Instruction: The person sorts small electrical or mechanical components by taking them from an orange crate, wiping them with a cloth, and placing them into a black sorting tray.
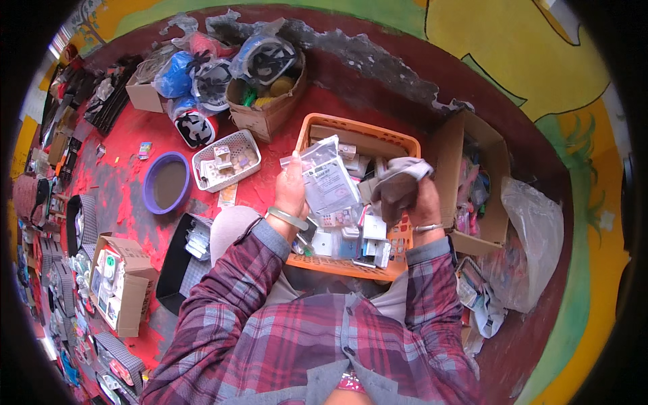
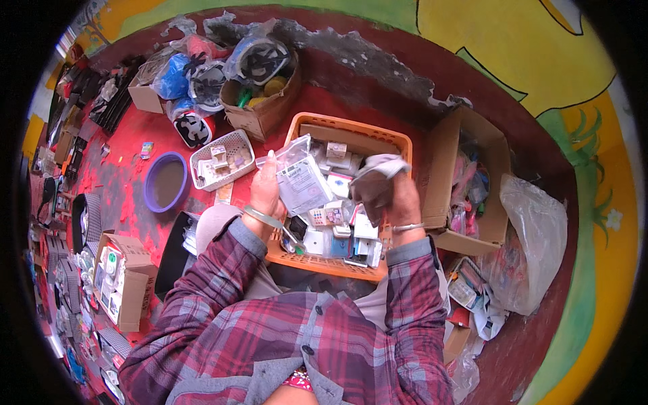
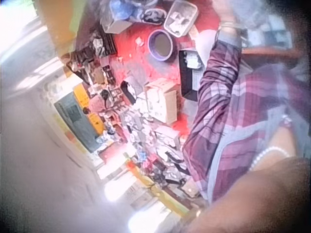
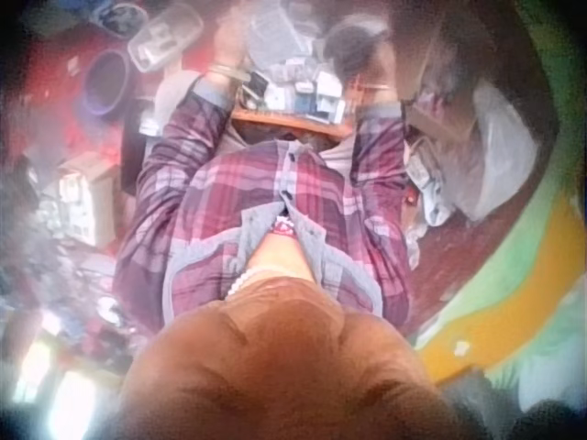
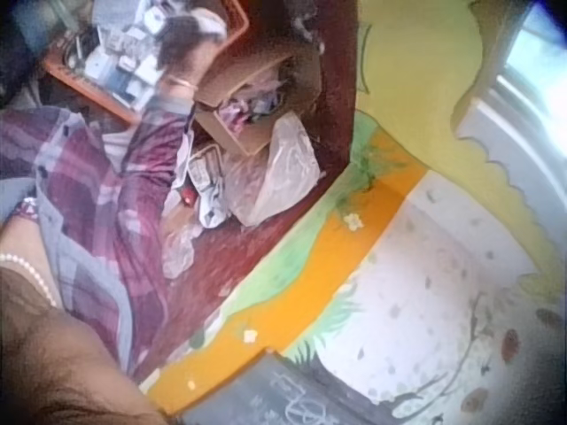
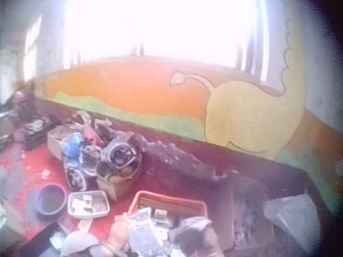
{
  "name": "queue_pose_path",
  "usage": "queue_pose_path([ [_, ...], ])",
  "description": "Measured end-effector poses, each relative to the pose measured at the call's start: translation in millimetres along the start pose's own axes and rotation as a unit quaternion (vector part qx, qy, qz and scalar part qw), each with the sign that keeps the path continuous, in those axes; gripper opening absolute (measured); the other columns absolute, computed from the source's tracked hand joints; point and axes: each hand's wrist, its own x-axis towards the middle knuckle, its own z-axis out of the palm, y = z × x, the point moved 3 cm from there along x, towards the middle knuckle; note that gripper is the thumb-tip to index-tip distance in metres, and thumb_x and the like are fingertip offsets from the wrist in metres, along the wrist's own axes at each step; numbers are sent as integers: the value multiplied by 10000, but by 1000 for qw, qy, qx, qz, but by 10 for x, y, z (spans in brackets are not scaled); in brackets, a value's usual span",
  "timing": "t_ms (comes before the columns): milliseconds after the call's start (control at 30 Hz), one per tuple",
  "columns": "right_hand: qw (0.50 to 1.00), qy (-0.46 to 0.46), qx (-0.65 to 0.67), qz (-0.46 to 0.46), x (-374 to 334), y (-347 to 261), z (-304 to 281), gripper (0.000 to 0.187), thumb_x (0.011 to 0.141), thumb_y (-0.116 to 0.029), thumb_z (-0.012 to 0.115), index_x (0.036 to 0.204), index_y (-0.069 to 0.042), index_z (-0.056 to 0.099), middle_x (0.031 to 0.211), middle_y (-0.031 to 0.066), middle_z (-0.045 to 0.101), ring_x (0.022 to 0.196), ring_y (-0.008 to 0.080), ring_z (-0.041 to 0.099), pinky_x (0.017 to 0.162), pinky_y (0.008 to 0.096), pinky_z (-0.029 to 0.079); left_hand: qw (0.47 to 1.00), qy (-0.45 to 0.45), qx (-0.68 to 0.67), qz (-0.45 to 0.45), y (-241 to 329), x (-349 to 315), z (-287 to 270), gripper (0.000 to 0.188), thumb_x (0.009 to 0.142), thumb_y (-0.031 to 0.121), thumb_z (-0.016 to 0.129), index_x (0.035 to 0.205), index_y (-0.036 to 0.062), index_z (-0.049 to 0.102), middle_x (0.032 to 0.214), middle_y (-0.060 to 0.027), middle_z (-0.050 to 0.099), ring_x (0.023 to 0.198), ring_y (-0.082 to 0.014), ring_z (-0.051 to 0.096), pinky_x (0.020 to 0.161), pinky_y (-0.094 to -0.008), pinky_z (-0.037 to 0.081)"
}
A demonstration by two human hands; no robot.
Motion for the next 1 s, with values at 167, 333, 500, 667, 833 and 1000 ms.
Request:
queue_pose_path([
  [167,975,-22,-220,34,23,661,304,377,871,-342,502,1104,-46,517,925,80,616,796,165,587,668,282,458,983,33,167,73,-195,-56,-58,358,918,337,425,890,11,571,842,-56,605,743,-146,584,667,-283,472],
  [333,935,61,-342,-72,-32,977,491,415,814,-326,596,1093,-28,524,953,122,625,891,219,600,763,323,455,924,87,339,155,-242,-177,-68,302,915,270,449,801,23,579,716,-18,563,635,-96,506,581,-275,428],
  [500,974,11,-211,-84,-104,1005,512,333,847,-306,574,991,-6,592,925,57,619,882,156,559,766,298,434,979,114,120,116,-58,-63,-31,357,913,310,443,775,14,588,686,-15,568,580,-106,499,538,-281,419],
  [667,935,28,-287,-207,-214,665,717,320,802,-184,619,1061,-19,528,930,39,596,860,158,543,771,294,437,994,103,-10,23,-48,-25,16,418,888,432,455,855,29,564,788,-84,599,679,-153,573,583,-277,467],
  [833,853,89,-428,-287,-187,377,593,313,764,-124,657,1040,-44,532,842,103,627,756,197,637,607,291,492,996,33,71,-51,-99,-161,144,847,767,613,500,1304,-3,275,1276,-165,391,1160,-250,396,961,-360,324],
  [1000,660,45,-644,-385,-288,373,822,509,625,-84,633,1115,-5,522,1063,181,564,931,306,568,733,375,447,980,-179,-33,-80,-130,-420,520,681,772,538,562,1246,81,387,1173,-94,487,1107,-201,449,961,-349,337],
])
